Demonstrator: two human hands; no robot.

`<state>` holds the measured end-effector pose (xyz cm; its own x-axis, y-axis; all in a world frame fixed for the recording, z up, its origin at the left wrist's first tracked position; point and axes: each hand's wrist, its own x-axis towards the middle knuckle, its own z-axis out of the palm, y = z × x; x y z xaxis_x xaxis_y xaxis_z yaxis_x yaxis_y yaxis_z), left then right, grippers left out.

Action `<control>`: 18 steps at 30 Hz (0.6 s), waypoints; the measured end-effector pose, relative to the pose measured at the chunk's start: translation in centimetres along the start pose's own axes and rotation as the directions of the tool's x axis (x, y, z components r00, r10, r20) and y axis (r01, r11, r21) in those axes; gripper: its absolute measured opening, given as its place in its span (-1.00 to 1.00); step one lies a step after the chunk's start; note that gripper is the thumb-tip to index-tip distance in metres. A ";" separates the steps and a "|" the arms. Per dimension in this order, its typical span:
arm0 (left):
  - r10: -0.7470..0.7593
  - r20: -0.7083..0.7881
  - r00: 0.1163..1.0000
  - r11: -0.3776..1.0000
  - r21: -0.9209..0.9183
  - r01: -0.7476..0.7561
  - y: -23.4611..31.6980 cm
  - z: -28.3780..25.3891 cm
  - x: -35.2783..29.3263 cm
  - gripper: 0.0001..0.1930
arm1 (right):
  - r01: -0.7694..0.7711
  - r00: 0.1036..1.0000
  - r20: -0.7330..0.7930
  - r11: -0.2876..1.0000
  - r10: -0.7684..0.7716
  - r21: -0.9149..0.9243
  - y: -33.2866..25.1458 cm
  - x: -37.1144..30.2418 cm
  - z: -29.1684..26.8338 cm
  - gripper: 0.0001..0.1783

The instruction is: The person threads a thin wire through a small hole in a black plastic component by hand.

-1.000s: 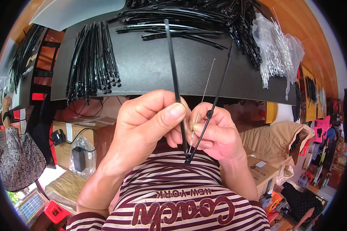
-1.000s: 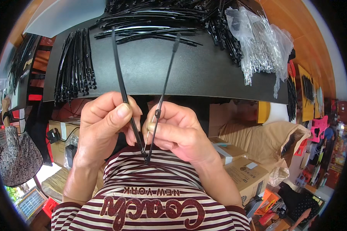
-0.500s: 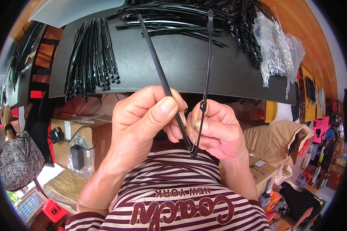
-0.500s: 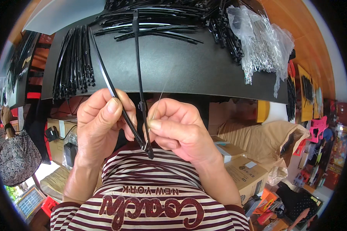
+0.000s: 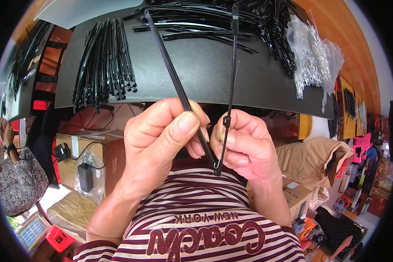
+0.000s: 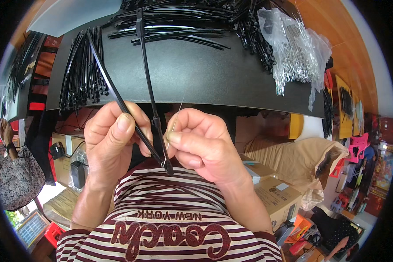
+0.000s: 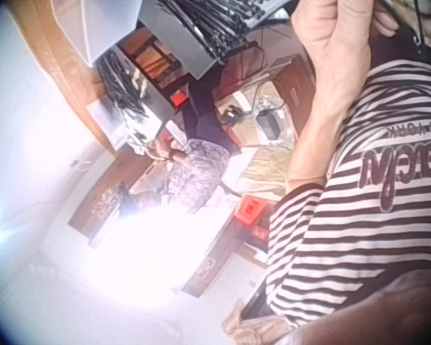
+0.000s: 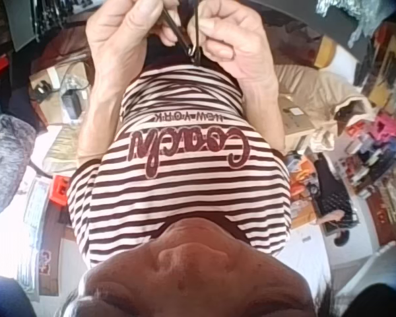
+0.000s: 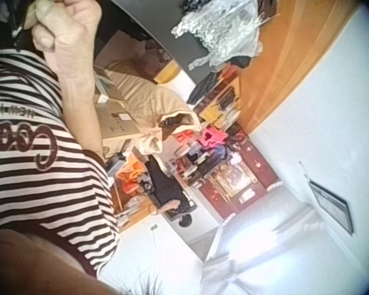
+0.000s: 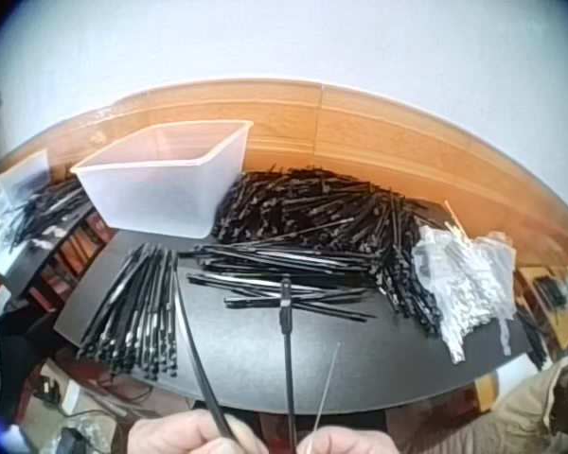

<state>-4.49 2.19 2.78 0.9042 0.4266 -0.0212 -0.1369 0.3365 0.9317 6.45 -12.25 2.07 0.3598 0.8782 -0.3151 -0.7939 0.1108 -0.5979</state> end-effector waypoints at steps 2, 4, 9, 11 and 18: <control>-0.002 -0.007 1.000 1.000 -0.003 0.002 0.0 0.0 0.0 -0.73 | 0.003 1.000 0.013 1.000 -0.004 0.019 0.1 0.2 -0.1 -0.96; -0.004 -0.015 1.000 1.000 -0.005 0.004 0.0 0.0 -0.1 -0.73 | 0.001 1.000 0.021 1.000 -0.001 0.017 0.1 0.2 -0.1 -0.96; 0.005 -0.020 1.000 1.000 -0.002 -0.005 0.0 0.0 0.0 -0.72 | 0.000 1.000 0.016 1.000 -0.001 0.017 0.1 0.3 -0.1 -0.96; 0.013 -0.010 1.000 1.000 0.004 -0.013 -0.1 -0.1 0.0 -0.72 | 0.010 1.000 0.008 1.000 -0.010 0.000 0.1 0.3 0.1 -0.96; 0.017 -0.053 0.998 0.998 -0.064 -0.021 -0.2 0.2 0.0 -0.76 | 0.012 1.000 -0.001 1.000 -0.012 -0.014 0.0 0.4 0.0 -0.96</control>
<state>-4.42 1.93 2.70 0.8789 0.4764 -0.0243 -0.1811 0.3804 0.9069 6.55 -11.89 1.94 0.3701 0.8762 -0.3087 -0.7824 0.1149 -0.6120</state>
